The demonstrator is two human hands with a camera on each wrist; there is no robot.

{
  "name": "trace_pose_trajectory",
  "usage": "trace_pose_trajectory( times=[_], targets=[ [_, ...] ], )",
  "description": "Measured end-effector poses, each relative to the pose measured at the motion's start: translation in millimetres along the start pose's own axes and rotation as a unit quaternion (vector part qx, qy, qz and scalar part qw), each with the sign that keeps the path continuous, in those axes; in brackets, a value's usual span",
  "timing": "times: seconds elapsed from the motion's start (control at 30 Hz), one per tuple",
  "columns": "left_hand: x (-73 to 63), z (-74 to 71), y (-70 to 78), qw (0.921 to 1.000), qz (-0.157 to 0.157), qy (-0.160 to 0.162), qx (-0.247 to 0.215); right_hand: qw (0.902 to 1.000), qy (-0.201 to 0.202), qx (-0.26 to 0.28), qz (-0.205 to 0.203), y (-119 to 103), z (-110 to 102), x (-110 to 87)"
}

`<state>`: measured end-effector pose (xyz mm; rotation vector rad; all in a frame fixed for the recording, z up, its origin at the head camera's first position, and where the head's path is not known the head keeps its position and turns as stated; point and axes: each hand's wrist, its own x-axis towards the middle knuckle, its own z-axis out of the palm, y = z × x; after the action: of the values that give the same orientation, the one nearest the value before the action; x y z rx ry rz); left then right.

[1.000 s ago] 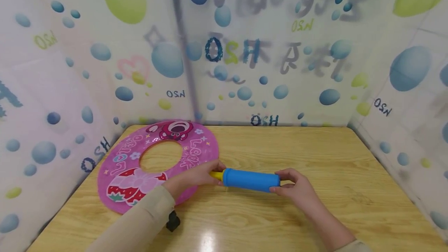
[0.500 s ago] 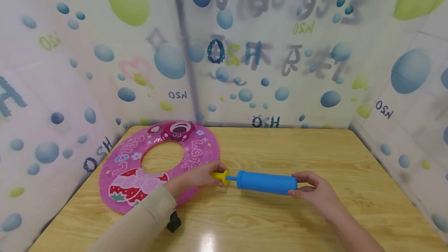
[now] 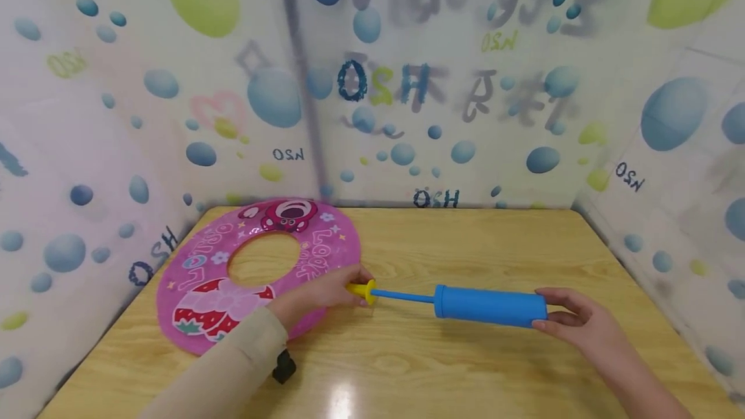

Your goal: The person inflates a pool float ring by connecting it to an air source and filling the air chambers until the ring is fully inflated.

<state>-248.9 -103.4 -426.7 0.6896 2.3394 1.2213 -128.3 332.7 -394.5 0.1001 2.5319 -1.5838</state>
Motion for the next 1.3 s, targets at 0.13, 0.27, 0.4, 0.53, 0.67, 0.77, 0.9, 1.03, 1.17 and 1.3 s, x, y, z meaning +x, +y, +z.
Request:
trace_pose_trajectory(
  times=[0.13, 0.27, 0.4, 0.53, 0.67, 0.77, 0.9, 1.03, 1.17, 1.3],
  targets=[
    [-3.0, -4.1, 2.2, 1.0, 0.0, -0.002, 0.003, 0.9995, 0.024, -0.021, -0.004, 2, -4, -1.4],
    [-3.5, -5.6, 1.7, 1.0, 0.002, -0.007, 0.002, 0.9987, 0.039, -0.031, -0.012, 2, -3, -1.9],
    [-5.0, -6.0, -1.4, 1.0, 0.003, -0.008, -0.004, 0.9992, 0.029, -0.022, -0.014, -2, 1, -1.6],
    [-7.4, -6.6, -2.6, 0.9999, -0.001, -0.006, -0.008, 0.9999, 0.009, -0.002, -0.014, -8, 12, 1.8],
    [-7.0, -7.0, -2.7, 0.9999, -0.002, -0.008, -0.01, 0.9999, 0.009, 0.01, -0.008, -14, 27, 6.6],
    [-6.4, -6.5, -2.9, 0.9998, -0.002, -0.012, -0.014, 0.9997, 0.008, 0.023, -0.002, -17, 38, 10.2],
    [-5.9, -5.0, -3.4, 0.9997, -0.01, -0.016, -0.018, 0.9992, -0.001, 0.041, -0.003, -22, 53, 15.7],
    [-4.8, -4.5, -1.3, 0.9997, -0.011, -0.013, -0.015, 0.9983, 0.001, 0.058, -0.01, -26, 66, 21.5],
    [-3.5, -4.1, 0.5, 0.9998, -0.004, -0.012, -0.017, 0.9975, 0.002, 0.069, -0.016, -30, 79, 25.6],
    [-3.0, -3.1, 1.5, 0.9997, 0.004, -0.014, -0.021, 0.9974, -0.001, 0.07, -0.018, -36, 92, 29.4]
  ],
)
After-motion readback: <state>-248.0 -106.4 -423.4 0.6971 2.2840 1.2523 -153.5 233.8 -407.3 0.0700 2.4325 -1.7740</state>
